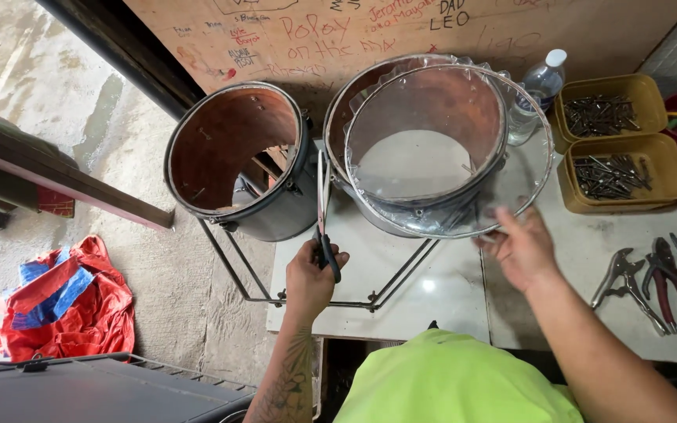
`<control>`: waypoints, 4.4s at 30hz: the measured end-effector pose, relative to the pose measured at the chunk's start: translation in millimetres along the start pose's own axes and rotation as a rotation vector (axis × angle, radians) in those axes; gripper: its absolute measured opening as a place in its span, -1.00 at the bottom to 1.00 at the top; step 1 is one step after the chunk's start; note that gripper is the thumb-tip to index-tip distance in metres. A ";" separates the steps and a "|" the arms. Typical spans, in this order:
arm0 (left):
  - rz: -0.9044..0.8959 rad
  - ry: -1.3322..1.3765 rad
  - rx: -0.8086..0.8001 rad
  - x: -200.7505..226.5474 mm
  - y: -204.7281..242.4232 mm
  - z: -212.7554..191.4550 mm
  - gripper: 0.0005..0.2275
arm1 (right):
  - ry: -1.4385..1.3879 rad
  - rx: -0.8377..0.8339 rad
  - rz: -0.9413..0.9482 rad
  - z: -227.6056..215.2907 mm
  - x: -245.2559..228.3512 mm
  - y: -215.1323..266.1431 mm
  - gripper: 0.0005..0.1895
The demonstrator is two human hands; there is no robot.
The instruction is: The person places a metal hoop onto a drum shell and secures it using pliers. They then place a clear plastic drumhead onto the hoop and use the pliers to tighten the hoop around the drum shell, securing the drumhead in place.
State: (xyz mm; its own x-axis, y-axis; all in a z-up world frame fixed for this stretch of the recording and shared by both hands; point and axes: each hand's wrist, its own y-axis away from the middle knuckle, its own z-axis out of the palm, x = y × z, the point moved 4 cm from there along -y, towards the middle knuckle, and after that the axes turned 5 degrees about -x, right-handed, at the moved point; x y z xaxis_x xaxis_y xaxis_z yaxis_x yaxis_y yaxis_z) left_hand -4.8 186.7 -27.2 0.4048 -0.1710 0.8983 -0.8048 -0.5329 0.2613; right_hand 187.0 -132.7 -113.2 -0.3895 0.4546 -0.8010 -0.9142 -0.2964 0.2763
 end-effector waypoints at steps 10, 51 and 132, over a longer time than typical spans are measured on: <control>0.045 -0.073 0.014 -12.6 -11.8 -2.9 -0.62 | 0.353 -0.019 -0.072 -17.6 -42.0 -72.8 -0.69; 0.517 -1.057 -0.489 44.5 -95.3 -5.3 -0.88 | 1.537 -0.291 -1.075 54.8 -2.8 -35.5 -0.81; 0.448 -1.056 -0.503 39.2 -101.6 28.3 -0.81 | 1.597 -0.350 -1.073 12.1 -65.5 -75.9 -0.72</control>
State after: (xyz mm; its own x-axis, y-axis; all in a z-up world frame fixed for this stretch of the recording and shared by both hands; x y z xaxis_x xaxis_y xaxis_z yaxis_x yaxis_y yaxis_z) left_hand 105.1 210.6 -28.5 0.0152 -0.9592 0.2822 -0.9438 0.0794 0.3209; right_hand 280.6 -129.7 -75.3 0.8473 -0.4625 -0.2611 -0.5278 -0.6774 -0.5124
